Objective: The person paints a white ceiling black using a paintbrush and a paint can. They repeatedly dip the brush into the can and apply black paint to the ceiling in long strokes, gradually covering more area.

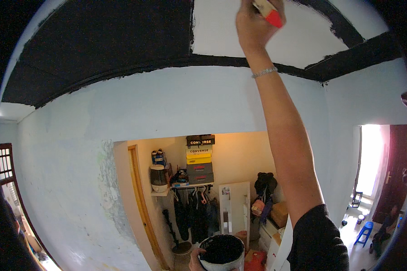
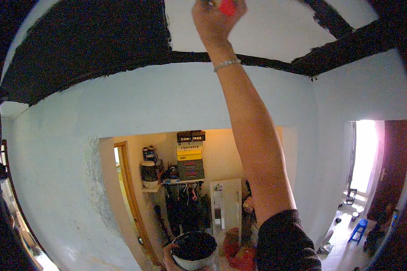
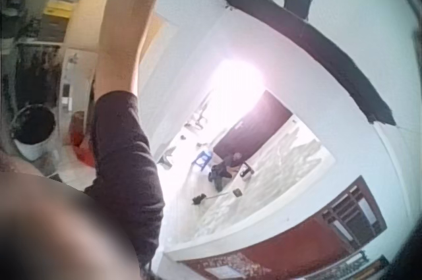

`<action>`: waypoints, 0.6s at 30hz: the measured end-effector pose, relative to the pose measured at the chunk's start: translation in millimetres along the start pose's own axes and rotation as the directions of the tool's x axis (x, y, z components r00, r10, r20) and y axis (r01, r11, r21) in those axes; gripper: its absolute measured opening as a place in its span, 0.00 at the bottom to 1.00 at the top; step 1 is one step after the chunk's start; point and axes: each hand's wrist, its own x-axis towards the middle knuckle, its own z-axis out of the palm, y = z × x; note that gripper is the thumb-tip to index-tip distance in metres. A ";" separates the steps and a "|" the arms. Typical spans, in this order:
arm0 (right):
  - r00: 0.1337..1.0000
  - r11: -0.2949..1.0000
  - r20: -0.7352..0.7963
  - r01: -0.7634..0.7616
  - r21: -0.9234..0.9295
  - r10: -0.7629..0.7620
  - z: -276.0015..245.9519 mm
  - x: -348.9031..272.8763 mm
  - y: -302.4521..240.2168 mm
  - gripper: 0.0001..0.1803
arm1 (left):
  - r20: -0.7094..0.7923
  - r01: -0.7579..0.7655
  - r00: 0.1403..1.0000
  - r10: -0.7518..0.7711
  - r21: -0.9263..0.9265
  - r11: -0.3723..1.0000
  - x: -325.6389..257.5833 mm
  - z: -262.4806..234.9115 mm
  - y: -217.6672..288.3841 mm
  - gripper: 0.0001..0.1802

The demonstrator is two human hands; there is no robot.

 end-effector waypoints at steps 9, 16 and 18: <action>0.997 1.000 0.077 0.003 -0.006 -0.002 -6.4 -5.8 18.5 0.06 | 0.047 0.007 0.999 -0.005 -0.052 0.999 12.1 4.1 -6.3 0.60; 0.931 0.926 0.021 -0.359 -0.117 0.364 -147.9 4.2 25.4 0.09 | 0.047 0.057 0.998 -0.052 -0.109 0.992 13.8 9.3 -10.8 0.57; 0.846 0.846 0.093 -0.530 0.049 0.525 -201.6 -1.0 -20.1 0.12 | 0.043 0.092 0.995 -0.087 -0.138 0.986 12.0 15.7 -12.4 0.57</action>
